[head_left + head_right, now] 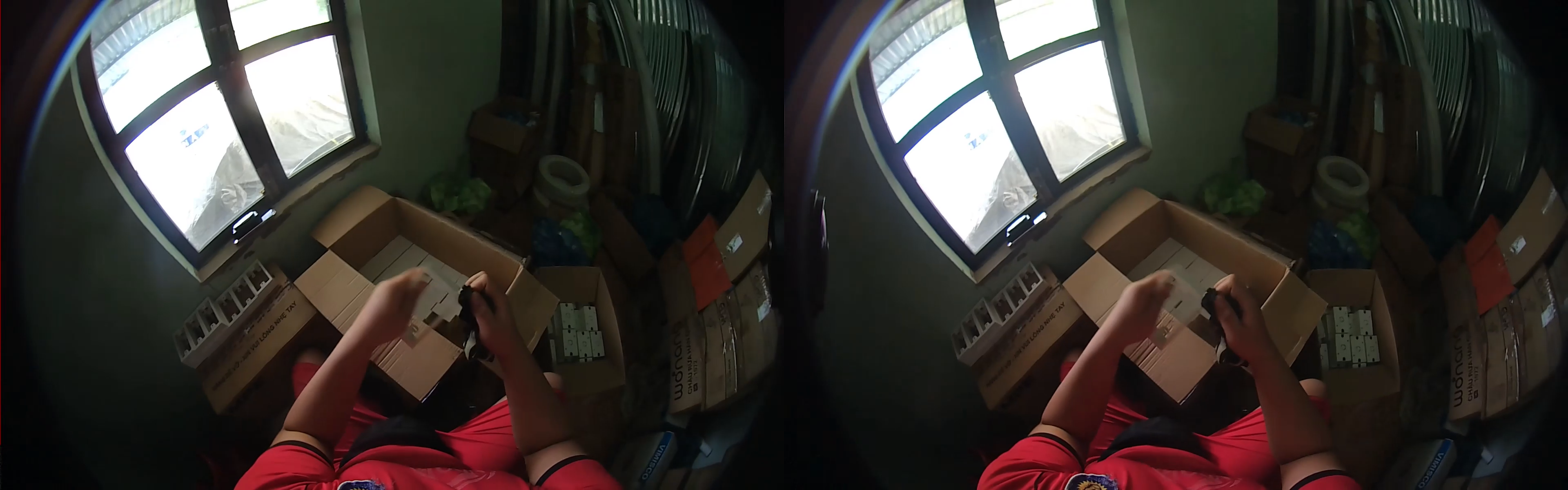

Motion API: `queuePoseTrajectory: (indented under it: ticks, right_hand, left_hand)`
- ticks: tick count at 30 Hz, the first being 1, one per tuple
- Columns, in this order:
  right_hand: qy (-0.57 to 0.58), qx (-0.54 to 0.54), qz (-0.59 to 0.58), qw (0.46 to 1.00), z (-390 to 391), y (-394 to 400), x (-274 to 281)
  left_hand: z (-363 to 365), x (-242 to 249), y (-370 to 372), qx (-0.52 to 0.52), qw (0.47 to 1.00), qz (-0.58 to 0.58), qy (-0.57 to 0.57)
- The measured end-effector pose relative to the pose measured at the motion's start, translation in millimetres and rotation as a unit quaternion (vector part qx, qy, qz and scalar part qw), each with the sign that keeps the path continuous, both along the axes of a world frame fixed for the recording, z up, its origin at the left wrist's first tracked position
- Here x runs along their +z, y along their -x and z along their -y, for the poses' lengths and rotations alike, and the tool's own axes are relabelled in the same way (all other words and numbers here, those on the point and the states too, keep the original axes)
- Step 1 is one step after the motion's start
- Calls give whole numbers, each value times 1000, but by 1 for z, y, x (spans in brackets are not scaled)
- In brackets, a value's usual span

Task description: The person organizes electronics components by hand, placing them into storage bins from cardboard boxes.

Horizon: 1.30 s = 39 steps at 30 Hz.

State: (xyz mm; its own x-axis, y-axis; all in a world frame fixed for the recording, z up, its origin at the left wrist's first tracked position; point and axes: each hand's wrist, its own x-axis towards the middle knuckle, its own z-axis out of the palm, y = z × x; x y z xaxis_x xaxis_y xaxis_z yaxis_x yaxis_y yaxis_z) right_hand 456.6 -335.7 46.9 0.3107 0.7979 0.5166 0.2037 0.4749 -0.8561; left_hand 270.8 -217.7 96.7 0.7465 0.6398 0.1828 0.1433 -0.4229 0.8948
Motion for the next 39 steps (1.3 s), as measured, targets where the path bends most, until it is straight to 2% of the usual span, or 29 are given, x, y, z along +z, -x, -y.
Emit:
queuePoseTrajectory:
  ticks: [1,4,5,8,9,10,12,13,14,16,18,19,22,23,24,26,27,30,31,32,33,34,36,37,38,39]
  right_hand:
    - [-21,-23,83,996,3,1,3]
    - [-19,-54,28,998,2,11,-5]
    - [-46,-110,67,991,2,9,-2]
    - [-93,-170,-86,977,-1,18,6]
    - [-105,-200,-68,972,-2,23,5]
    - [-116,-224,-40,967,-5,29,-1]
    - [20,-182,61,981,6,40,-1]
    - [-46,-162,97,981,2,42,0]
    - [-38,-148,94,984,5,45,4]
    - [-56,-181,85,978,7,37,-5]
    - [-112,-229,-10,967,4,22,3]
    - [-138,-252,-56,956,5,18,5]
    - [-85,-224,-28,970,6,26,5]
    - [-84,-215,67,971,4,30,1]
    - [-47,-198,72,976,9,42,-1]
    - [-51,-171,107,978,9,49,2]
    - [-43,-194,83,977,8,47,-1]
    - [-45,-251,-24,967,5,34,-12]
    - [-63,-265,-80,959,1,24,-8]
    - [-81,-279,-135,947,-1,17,-7]
    - [-48,-281,-164,944,-2,13,-12]
    - [-65,-255,-129,956,-4,14,-14]
    - [-96,-205,-57,972,-6,23,-18]
    - [-56,-158,30,985,8,33,-3]
    - [-53,-173,144,973,11,38,0]
    - [-55,-165,132,976,10,45,-4]
  left_hand:
    - [1,10,1,22,999,30,14]
    - [12,12,-7,13,998,28,-61]
    - [14,6,-10,8,995,49,-84]
    - [35,-10,-26,43,998,45,-11]
    - [38,-26,-35,73,994,73,-20]
    - [32,-36,-39,104,986,118,49]
    - [19,-45,-45,159,948,205,184]
    - [15,-32,-46,160,929,261,209]
    - [16,-18,-41,151,941,209,217]
    - [19,-25,-41,116,987,93,55]
    - [46,-30,-41,66,994,83,16]
    - [57,-37,-43,51,992,115,-15]
    - [50,-48,-42,84,985,98,111]
    - [41,-47,-42,117,974,132,139]
    - [35,-45,-42,133,960,182,167]
    - [21,-38,-36,142,947,206,204]
    - [23,-35,-36,135,956,202,165]
    - [48,-48,-40,83,993,80,-22]
    - [62,-43,-39,85,996,37,6]
    - [70,-47,-41,78,992,78,-59]
    - [73,-50,-42,86,991,88,-50]
    - [72,-53,-45,93,990,98,-43]
    - [44,-78,-47,123,986,80,81]
    - [42,-63,-49,135,971,151,129]
    - [32,-62,-47,135,959,192,161]
    - [26,-61,-47,147,965,182,117]
